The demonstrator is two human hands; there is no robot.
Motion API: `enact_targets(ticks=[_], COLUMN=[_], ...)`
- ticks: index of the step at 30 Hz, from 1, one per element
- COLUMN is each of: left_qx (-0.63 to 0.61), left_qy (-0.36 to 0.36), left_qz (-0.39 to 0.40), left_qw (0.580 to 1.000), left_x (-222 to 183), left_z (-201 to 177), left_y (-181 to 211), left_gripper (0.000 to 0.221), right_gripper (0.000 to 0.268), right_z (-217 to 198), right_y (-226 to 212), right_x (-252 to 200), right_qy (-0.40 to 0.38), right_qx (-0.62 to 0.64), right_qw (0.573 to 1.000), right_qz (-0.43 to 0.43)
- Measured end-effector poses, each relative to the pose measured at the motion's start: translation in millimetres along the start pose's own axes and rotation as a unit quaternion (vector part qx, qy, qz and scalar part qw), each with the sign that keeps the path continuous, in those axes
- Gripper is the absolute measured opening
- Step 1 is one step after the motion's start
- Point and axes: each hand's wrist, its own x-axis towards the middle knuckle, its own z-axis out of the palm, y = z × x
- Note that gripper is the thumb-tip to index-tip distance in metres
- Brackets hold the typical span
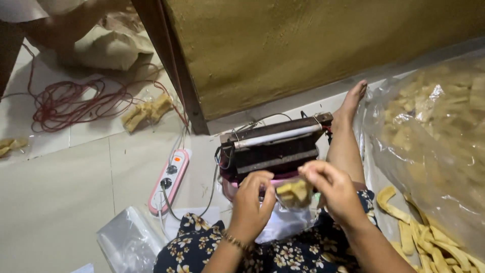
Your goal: Manually packing snack items into small plastic bags while sitting on the floor.
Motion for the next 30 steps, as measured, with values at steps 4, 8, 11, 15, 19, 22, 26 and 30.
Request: enact_targets(ticks=[4, 8, 11, 15, 19, 22, 26, 30], left_qx=[-0.208, -0.391, -0.423, -0.419, -0.43, -0.441, -0.449, -0.46], left_qy=[0.134, 0.278, 0.304, 0.316, 0.314, 0.315, 0.306, 0.311], left_qz=[-0.139, -0.36, -0.388, -0.406, -0.409, -0.409, -0.416, -0.412], left_qw=[0.959, 0.8, 0.76, 0.748, 0.741, 0.734, 0.729, 0.723], left_x=[29.4, 51.6, 57.7, 61.1, 60.3, 60.4, 60.8, 60.6], left_z=[48.6, 64.4, 67.0, 64.0, 64.5, 64.5, 63.3, 66.5], left_y=[-42.4, -59.8, -70.3, -60.7, -64.0, -66.4, -66.8, -72.9], left_gripper=[0.016, 0.01, 0.008, 0.007, 0.007, 0.008, 0.008, 0.008], right_gripper=[0.006, 0.01, 0.012, 0.011, 0.011, 0.011, 0.011, 0.01], right_z=[32.2, 43.9, 47.3, 49.3, 48.7, 47.4, 44.5, 43.6], right_y=[58.5, 95.7, 104.6, 105.9, 100.9, 100.1, 103.5, 104.3], right_x=[63.7, 95.7, 107.5, 110.6, 110.0, 111.8, 114.4, 116.7], right_qy=[0.078, 0.15, 0.169, 0.178, 0.178, 0.178, 0.174, 0.174], right_qx=[0.294, 0.272, 0.25, 0.258, 0.244, 0.239, 0.242, 0.242], right_qw=[0.952, 0.947, 0.948, 0.944, 0.947, 0.948, 0.948, 0.948], right_qz=[0.018, 0.08, 0.1, 0.108, 0.107, 0.108, 0.111, 0.114])
